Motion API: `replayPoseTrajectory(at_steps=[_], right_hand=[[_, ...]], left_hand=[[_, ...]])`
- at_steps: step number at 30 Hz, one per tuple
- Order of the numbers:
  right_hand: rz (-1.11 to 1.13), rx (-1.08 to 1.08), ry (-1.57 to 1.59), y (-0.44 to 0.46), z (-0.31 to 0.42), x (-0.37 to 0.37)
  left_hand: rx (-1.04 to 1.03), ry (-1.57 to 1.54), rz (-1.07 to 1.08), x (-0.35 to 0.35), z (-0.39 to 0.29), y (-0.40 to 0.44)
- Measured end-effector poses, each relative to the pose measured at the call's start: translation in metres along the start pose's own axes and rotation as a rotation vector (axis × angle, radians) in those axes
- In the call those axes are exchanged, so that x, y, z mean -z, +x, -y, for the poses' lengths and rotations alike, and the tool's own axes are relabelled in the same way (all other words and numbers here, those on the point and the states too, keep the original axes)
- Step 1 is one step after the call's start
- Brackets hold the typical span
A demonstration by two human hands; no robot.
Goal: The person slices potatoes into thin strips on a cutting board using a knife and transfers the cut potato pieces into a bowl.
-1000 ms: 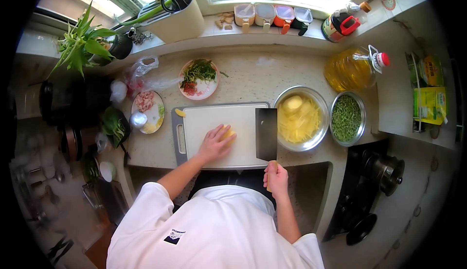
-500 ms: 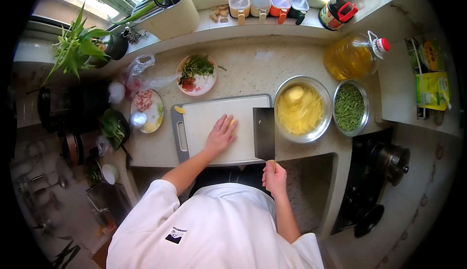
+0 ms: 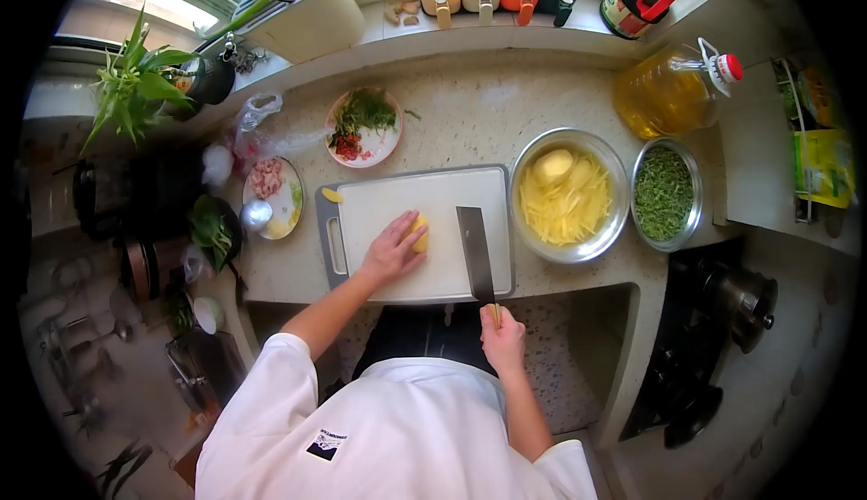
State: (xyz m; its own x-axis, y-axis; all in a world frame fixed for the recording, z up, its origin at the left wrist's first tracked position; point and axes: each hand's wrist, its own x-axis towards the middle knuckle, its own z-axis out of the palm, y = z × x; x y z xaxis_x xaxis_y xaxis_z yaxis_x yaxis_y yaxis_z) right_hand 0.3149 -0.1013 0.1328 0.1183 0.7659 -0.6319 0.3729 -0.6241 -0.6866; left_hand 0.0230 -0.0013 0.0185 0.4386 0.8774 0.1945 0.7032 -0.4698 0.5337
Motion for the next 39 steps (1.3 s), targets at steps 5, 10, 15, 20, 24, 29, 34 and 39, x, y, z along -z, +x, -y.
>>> replayPoseTrajectory(at_steps=[5, 10, 15, 20, 24, 29, 34, 39], right_hand=[[0.0, 0.031, -0.024, 0.003, -0.025, -0.011], [-0.011, 0.046, -0.11, -0.007, -0.022, -0.017], [-0.147, 0.217, -0.341, -0.018, -0.003, -0.039], [-0.224, 0.13, -0.383, -0.025, 0.004, -0.089], [-0.293, 0.065, -0.328, -0.026, 0.008, -0.119], [-0.387, 0.082, -0.248, -0.025, 0.012, -0.139], [-0.358, 0.071, -0.333, -0.029, 0.006, -0.142], [-0.299, 0.04, -0.362, -0.033, 0.003, -0.144]], left_hand=[[-0.105, 0.007, -0.013, 0.006, 0.016, -0.001], [-0.202, -0.015, 0.015, 0.011, 0.032, 0.001], [-0.253, -0.044, -0.056, 0.01, 0.04, 0.001], [-0.205, -0.1, -0.084, 0.006, 0.04, -0.001], [-0.153, -0.132, -0.105, 0.005, 0.037, 0.0], [-0.122, -0.157, -0.13, 0.001, 0.035, -0.001], [-0.156, -0.144, -0.109, 0.012, 0.032, 0.008], [-0.192, -0.125, -0.071, 0.014, 0.037, 0.01]])
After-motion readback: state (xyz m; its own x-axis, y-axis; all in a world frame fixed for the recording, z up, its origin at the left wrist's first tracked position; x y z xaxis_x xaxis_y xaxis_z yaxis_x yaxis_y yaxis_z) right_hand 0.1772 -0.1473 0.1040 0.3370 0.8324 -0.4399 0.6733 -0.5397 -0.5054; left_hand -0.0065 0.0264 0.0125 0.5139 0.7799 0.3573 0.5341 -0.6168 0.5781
